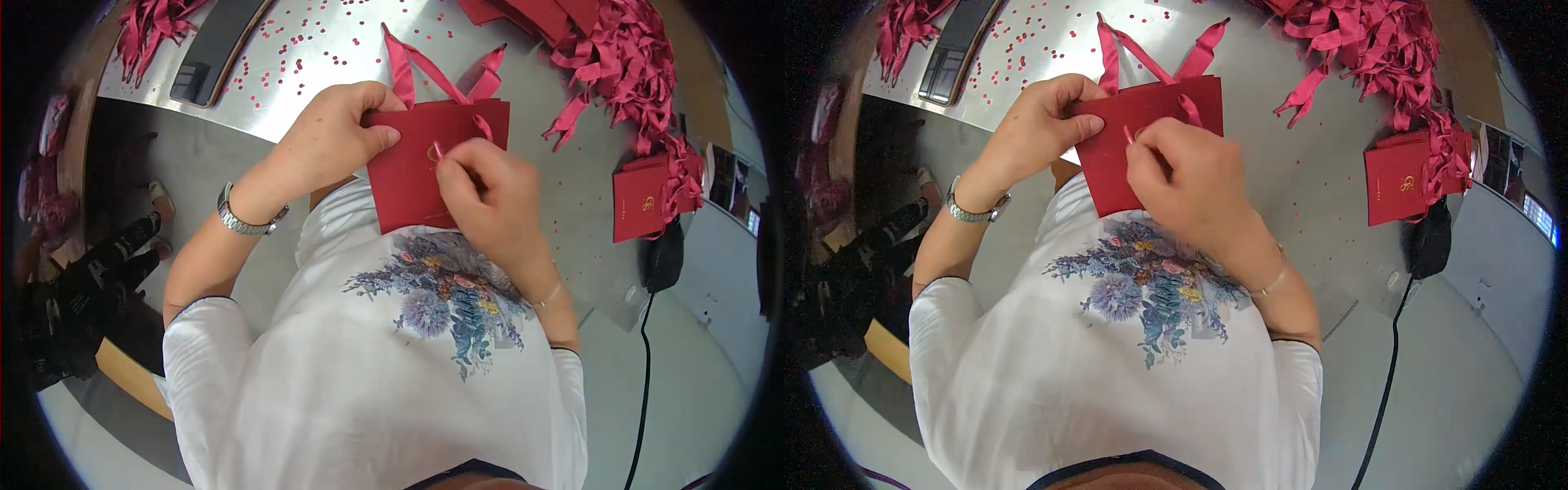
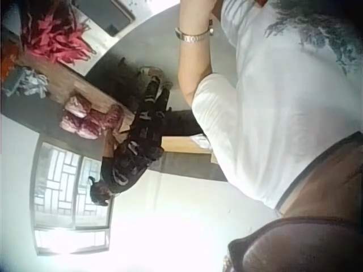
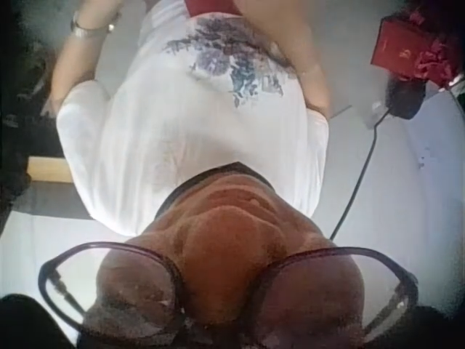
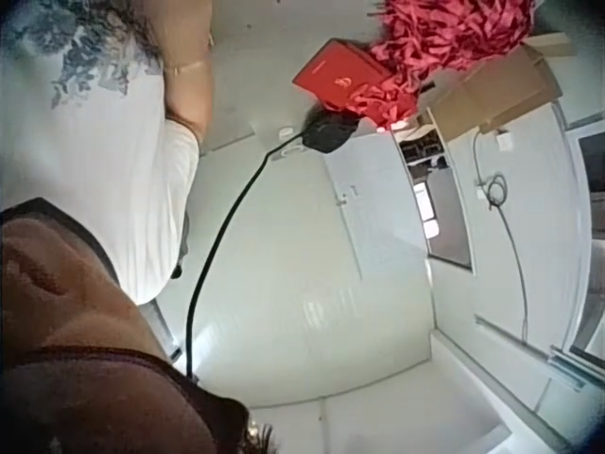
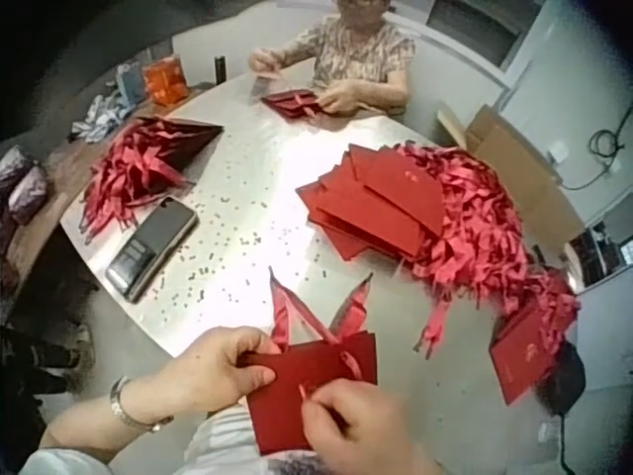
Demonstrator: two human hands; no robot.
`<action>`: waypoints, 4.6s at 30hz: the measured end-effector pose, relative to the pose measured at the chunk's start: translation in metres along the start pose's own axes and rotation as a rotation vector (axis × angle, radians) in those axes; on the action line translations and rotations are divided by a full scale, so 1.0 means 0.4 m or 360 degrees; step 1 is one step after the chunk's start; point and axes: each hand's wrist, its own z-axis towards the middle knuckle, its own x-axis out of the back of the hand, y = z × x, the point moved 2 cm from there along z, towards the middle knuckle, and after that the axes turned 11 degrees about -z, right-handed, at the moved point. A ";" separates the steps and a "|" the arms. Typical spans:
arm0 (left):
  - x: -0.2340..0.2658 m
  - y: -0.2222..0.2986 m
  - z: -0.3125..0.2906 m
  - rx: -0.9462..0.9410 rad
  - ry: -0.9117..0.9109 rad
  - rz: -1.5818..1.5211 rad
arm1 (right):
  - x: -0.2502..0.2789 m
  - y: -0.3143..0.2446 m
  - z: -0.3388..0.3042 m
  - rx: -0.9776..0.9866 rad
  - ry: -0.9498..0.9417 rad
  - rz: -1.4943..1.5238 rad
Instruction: The person assembles gift bags by threading ribbon straps through the slits of red paper pouches by hand to create handles and stacking the completed bags.
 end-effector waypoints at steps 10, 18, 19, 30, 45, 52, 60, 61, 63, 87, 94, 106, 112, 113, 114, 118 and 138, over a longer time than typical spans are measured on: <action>-0.012 0.009 -0.014 -0.0281 0.0101 0.0119 | -0.067 0.056 0.044 -0.0107 -0.0156 -0.0159; -0.020 0.020 -0.010 -0.0408 0.0146 0.0277 | -0.057 0.058 0.102 -0.0406 -0.0517 0.0050; -0.022 0.018 -0.008 -0.0410 0.0147 0.0274 | -0.059 0.055 0.107 -0.0389 -0.0508 0.0001; -0.034 0.021 -0.013 -0.0587 0.0291 0.0451 | -0.053 0.038 0.106 -0.0446 -0.0480 -0.0079; -0.055 0.018 -0.014 -0.0725 0.0299 0.0674 | -0.066 0.025 0.115 -0.0363 -0.0509 -0.0170; -0.052 0.025 -0.003 -0.0817 0.0183 0.0656 | -0.053 0.033 0.108 -0.0256 -0.0388 -0.0295; -0.054 0.030 -0.007 -0.0831 0.0068 0.0622 | -0.062 0.044 0.090 -0.0196 -0.0184 -0.0382; -0.051 0.028 -0.004 -0.0716 0.0053 0.0607 | -0.064 0.048 0.089 -0.0230 -0.0218 -0.0344; -0.041 0.032 0.001 -0.0687 0.0029 0.0593 | -0.070 0.051 0.085 -0.0256 -0.0247 -0.0304; 0.010 0.067 0.086 -0.0753 -0.0142 0.1270 | 0.034 0.041 -0.059 0.0809 0.0489 -0.1026; 0.012 0.068 0.094 -0.0714 -0.0178 0.1172 | 0.005 0.161 -0.114 0.0132 0.0271 -0.0813; 0.116 0.143 0.223 -0.1293 0.0778 0.1325 | 0.001 0.182 -0.117 0.0126 0.0208 -0.0749; 0.026 0.108 0.242 -0.1214 0.0071 0.1537 | 0.003 0.179 -0.116 0.0125 0.0197 -0.0754; 0.027 0.106 0.253 -0.1244 0.0074 0.1528 | 0.004 0.179 -0.117 0.0110 0.0187 -0.0771; 0.029 0.102 0.264 -0.1195 0.0172 0.1495 | 0.005 0.178 -0.117 0.0113 0.0182 -0.0787; 0.021 0.078 0.311 -0.1248 0.0412 0.1477 | 0.004 0.179 -0.119 0.0089 0.0151 -0.0792; -0.084 0.033 0.014 -0.0056 0.0696 0.0202 | 0.007 0.188 -0.133 0.0214 0.0291 -0.0681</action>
